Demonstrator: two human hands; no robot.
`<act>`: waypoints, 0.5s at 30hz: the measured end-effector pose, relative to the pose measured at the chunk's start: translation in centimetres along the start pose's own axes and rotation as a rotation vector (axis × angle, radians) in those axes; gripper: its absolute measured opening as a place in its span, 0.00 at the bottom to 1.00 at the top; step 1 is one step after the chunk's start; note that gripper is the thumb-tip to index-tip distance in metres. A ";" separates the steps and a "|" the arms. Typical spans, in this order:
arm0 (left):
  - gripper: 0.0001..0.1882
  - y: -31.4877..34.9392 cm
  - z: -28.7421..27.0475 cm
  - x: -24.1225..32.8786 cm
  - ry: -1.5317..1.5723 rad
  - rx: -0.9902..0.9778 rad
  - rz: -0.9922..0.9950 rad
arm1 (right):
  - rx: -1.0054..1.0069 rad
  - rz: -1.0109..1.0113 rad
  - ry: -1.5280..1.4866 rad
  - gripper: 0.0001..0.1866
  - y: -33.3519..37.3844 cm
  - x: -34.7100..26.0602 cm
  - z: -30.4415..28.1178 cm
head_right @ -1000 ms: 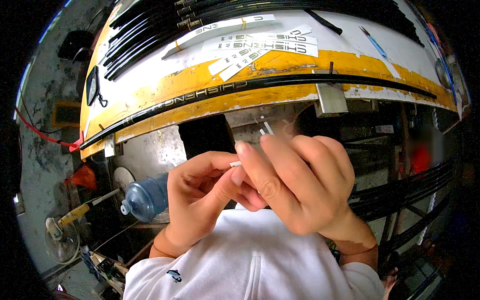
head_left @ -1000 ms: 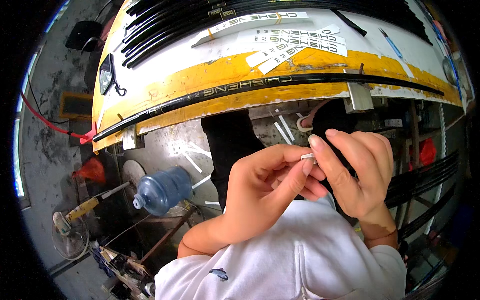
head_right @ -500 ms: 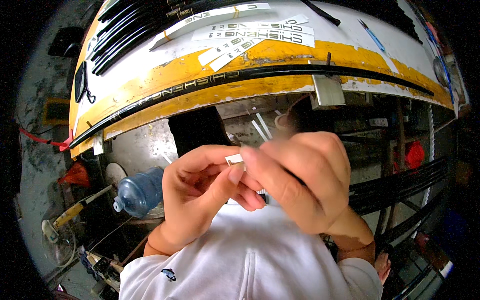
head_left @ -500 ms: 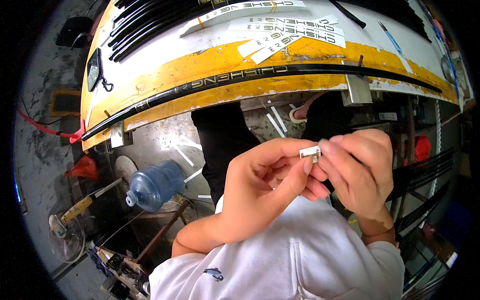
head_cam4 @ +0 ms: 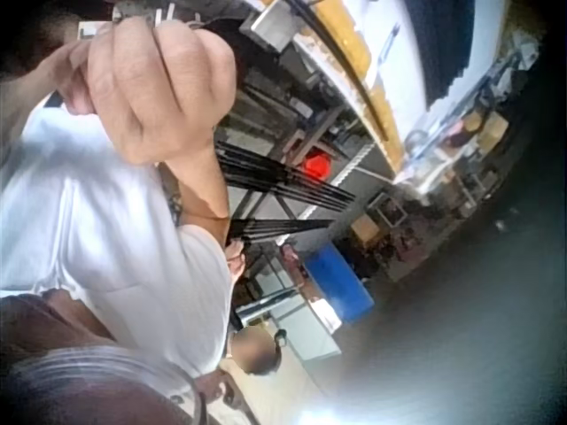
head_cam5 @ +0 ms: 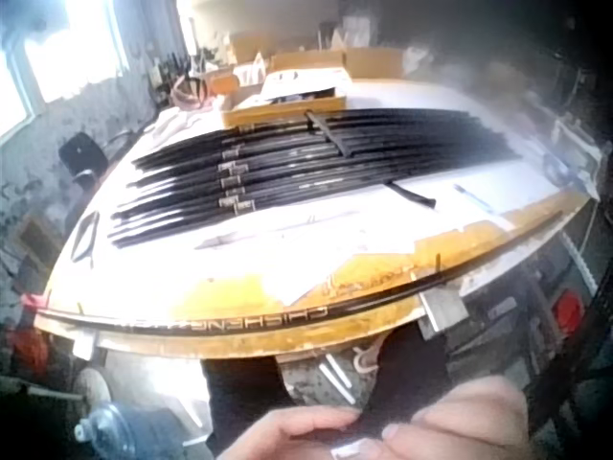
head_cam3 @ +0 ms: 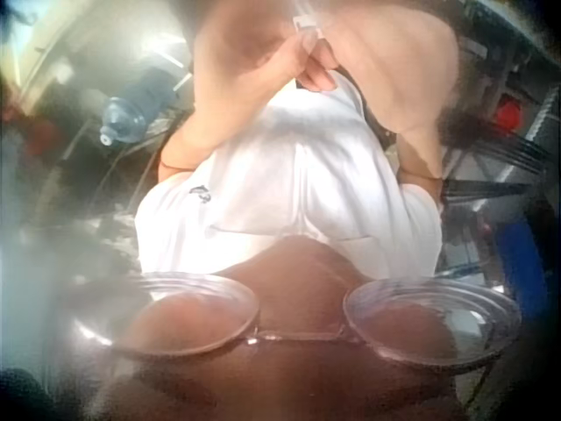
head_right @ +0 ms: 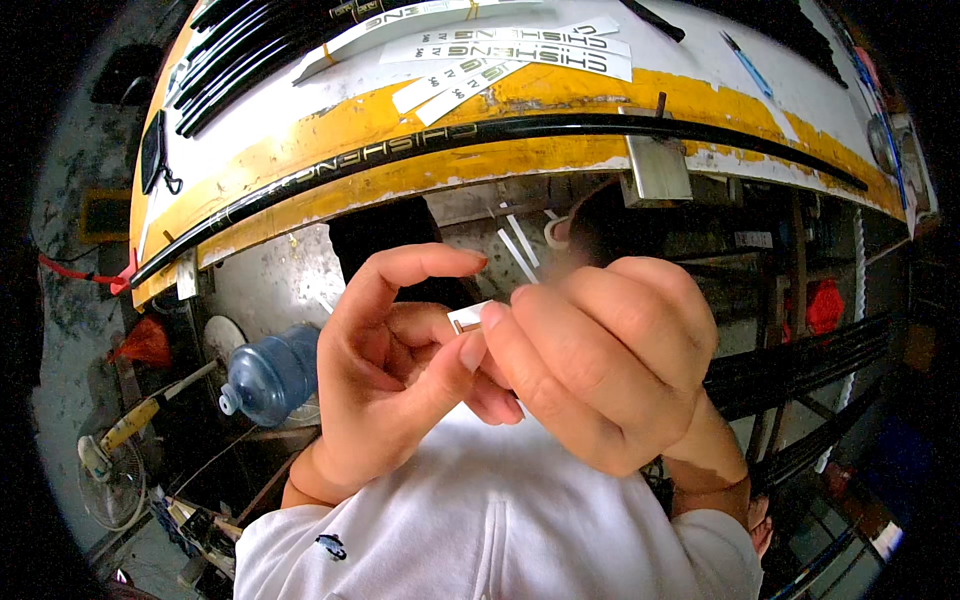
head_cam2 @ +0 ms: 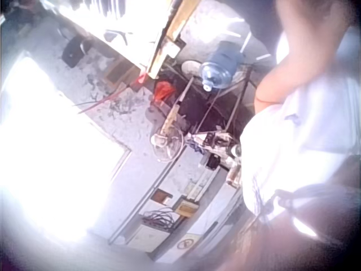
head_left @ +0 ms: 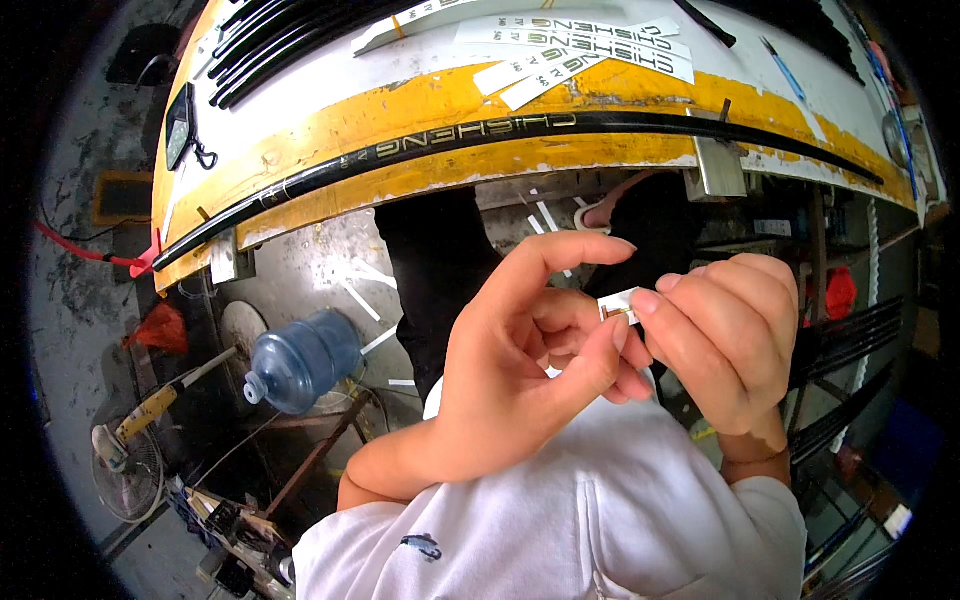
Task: The person applies adhesive labels to black rods on a workbench. They peel backing from labels, align them on the rods, and smooth them down. The person also wipes a rod with a cloth and briefly handles a water bottle and a beaded bracelet.
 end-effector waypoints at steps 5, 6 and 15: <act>0.13 0.0 0.1 -0.4 -0.043 -0.039 -0.047 | -0.015 -0.018 -0.168 0.12 0.4 0.3 0.7; 0.13 0.0 0.0 -0.5 -0.037 -0.033 -0.059 | -0.017 -0.031 -0.166 0.11 0.4 0.1 0.7; 0.09 0.0 -1.1 -0.4 -0.045 -0.037 -0.004 | -0.043 0.192 -0.636 0.10 0.1 2.8 3.0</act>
Point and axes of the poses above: each hand's wrist, its own y-axis away from the middle knuckle, its own z-axis out of the palm, x = y × z, the point moved 10 cm from there along -y, towards the middle knuckle, and after that the axes turned 13 degrees about -x, right-handed, at the moved point
